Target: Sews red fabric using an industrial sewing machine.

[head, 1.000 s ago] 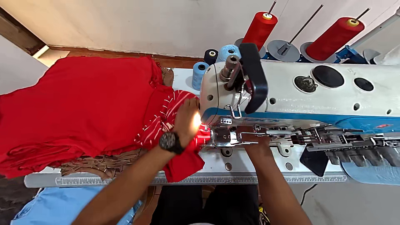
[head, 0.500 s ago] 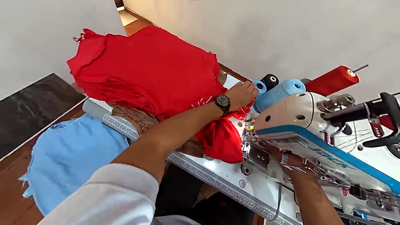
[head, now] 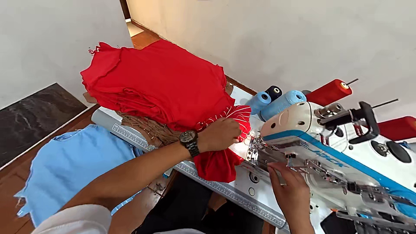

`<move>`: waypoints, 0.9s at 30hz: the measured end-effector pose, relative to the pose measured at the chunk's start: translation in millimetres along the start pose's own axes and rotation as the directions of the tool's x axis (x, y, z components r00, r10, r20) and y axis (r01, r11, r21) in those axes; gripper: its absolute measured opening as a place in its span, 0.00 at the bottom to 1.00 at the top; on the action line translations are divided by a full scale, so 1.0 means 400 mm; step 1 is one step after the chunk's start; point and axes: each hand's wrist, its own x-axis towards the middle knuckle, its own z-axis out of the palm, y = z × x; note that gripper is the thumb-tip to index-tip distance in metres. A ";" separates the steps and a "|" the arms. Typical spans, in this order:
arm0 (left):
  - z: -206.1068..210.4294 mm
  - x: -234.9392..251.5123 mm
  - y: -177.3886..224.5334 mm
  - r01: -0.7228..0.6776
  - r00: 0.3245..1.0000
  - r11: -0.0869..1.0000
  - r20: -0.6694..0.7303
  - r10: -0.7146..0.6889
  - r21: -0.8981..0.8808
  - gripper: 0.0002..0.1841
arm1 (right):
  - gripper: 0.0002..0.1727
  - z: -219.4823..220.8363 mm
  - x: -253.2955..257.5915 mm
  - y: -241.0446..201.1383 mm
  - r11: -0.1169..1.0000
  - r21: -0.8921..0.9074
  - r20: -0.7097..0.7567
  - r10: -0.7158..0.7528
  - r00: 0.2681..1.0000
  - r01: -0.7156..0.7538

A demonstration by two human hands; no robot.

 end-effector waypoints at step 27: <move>0.085 0.266 -0.097 0.179 0.984 0.982 0.002 -0.179 0.060 0.12 | 0.26 -0.092 0.268 -0.007 0.854 -0.447 0.751 0.519 0.408 -0.265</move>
